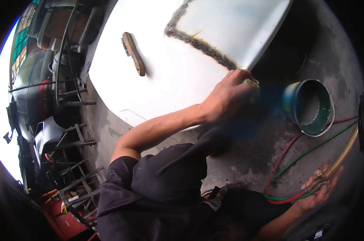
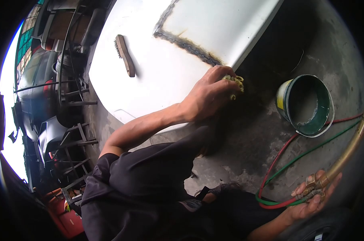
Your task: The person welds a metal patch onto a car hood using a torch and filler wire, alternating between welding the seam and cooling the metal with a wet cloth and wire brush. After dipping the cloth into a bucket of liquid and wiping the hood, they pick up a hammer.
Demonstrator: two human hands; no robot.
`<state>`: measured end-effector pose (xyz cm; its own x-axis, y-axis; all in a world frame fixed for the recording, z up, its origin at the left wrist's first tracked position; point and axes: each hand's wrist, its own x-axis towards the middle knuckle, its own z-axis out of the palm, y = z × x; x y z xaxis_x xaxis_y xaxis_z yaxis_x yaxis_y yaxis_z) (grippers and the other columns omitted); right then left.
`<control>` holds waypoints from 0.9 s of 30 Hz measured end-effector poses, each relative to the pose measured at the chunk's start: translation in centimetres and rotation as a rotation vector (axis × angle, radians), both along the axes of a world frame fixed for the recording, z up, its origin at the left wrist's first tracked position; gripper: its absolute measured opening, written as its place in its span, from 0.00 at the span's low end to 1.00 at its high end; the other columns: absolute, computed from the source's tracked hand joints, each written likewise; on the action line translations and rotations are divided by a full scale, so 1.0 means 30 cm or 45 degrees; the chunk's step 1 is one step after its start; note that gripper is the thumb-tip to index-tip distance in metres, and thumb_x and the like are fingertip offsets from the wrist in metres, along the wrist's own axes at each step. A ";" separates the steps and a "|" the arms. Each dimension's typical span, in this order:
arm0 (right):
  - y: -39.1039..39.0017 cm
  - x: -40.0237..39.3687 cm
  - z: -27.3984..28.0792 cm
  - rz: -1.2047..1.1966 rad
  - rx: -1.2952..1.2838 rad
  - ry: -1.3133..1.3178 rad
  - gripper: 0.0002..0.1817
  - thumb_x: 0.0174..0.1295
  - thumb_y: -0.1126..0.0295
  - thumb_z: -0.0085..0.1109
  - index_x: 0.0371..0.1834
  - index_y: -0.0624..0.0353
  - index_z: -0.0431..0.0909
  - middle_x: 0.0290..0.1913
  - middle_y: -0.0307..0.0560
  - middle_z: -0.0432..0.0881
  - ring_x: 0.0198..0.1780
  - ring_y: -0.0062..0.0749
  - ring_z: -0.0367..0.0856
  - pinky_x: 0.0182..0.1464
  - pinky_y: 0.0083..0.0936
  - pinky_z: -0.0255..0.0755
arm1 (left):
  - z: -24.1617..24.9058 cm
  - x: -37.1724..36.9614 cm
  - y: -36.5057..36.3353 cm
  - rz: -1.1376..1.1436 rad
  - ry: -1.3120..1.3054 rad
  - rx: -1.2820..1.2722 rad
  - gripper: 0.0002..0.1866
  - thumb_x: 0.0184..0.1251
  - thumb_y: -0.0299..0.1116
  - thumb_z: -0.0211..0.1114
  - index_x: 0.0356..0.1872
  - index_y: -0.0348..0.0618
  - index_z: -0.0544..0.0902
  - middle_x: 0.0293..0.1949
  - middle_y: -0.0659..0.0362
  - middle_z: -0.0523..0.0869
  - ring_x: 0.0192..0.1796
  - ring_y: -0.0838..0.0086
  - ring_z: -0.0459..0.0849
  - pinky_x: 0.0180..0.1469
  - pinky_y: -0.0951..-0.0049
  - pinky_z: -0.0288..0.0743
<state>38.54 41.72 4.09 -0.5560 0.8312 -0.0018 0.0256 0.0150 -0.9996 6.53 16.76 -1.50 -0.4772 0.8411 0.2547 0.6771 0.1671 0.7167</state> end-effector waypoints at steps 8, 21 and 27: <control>-0.004 0.001 0.013 -0.013 0.020 -0.036 0.43 0.71 0.57 0.45 0.86 0.71 0.50 0.54 0.65 0.79 0.28 0.26 0.77 0.17 0.14 0.72 | -0.077 -0.239 -0.069 0.051 0.582 -0.044 0.24 0.54 0.21 0.77 0.55 0.50 0.87 0.61 0.46 0.80 0.59 0.49 0.79 0.59 0.55 0.78; 0.010 0.006 0.008 -0.038 0.089 0.001 0.45 0.73 0.53 0.43 0.86 0.74 0.48 0.53 0.67 0.80 0.25 0.26 0.77 0.16 0.14 0.67 | -0.171 -0.212 0.000 -0.071 0.472 -0.066 0.11 0.62 0.25 0.56 0.44 0.44 0.83 0.48 0.48 0.81 0.53 0.51 0.78 0.58 0.50 0.72; 0.006 0.005 0.032 -0.071 0.136 -0.067 0.44 0.75 0.53 0.40 0.85 0.75 0.48 0.50 0.65 0.79 0.24 0.26 0.75 0.18 0.13 0.67 | -0.004 0.174 0.004 -0.529 -0.310 -0.121 0.24 0.56 0.17 0.68 0.57 0.45 0.85 0.59 0.47 0.80 0.64 0.50 0.79 0.64 0.53 0.77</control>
<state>38.68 41.90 5.06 -0.5101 0.8580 0.0603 0.0818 0.1182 -0.9896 11.76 16.89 -1.61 -0.1324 0.9871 0.0901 0.5149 -0.0092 0.8572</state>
